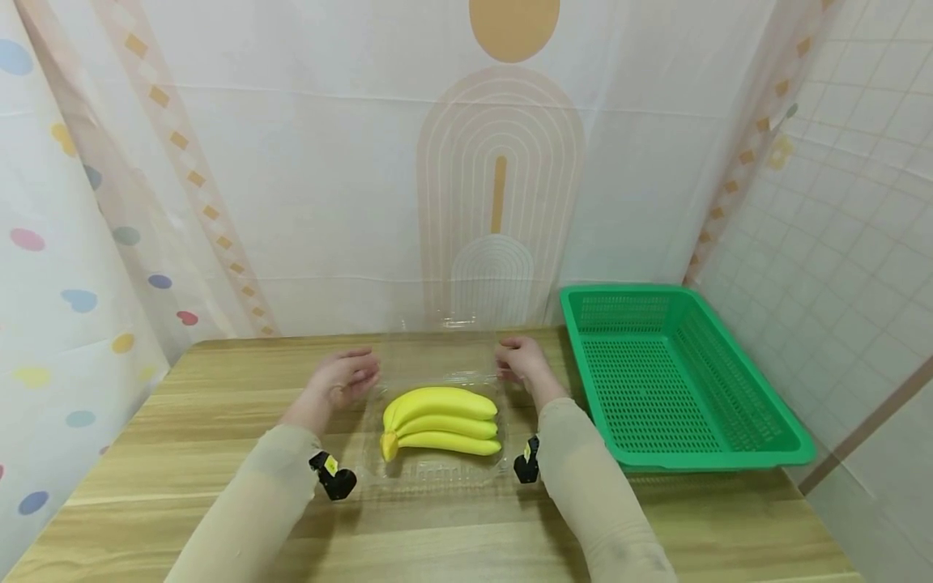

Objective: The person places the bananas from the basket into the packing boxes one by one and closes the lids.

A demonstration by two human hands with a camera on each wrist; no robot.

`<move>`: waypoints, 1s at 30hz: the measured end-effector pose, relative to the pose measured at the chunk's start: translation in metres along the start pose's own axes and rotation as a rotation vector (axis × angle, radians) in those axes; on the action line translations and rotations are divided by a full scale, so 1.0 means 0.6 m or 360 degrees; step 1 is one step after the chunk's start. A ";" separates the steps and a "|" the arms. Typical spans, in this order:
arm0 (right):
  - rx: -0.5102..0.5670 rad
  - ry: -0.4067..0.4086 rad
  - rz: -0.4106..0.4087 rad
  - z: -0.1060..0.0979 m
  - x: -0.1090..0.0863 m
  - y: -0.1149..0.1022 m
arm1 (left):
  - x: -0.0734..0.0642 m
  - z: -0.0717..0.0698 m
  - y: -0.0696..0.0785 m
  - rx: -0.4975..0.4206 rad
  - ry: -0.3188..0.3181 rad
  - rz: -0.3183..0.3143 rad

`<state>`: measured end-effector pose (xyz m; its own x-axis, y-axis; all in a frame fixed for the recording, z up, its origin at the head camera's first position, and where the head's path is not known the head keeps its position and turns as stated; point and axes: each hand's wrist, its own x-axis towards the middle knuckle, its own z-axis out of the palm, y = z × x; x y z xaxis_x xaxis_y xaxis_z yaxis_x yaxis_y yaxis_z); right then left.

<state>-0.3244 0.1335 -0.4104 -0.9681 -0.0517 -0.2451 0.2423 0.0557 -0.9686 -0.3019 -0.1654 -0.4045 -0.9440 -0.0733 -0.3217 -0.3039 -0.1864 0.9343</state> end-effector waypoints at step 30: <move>0.0138 0.0092 -0.0139 0.004 -0.021 -0.018 | -0.007 0.013 0.001 -0.0093 0.0111 0.0324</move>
<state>-0.3148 0.1312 -0.3969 -0.9872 0.0053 -0.1593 0.1591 -0.0328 -0.9867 -0.2993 -0.1578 -0.4014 -0.9733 -0.1827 -0.1389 -0.0979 -0.2173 0.9712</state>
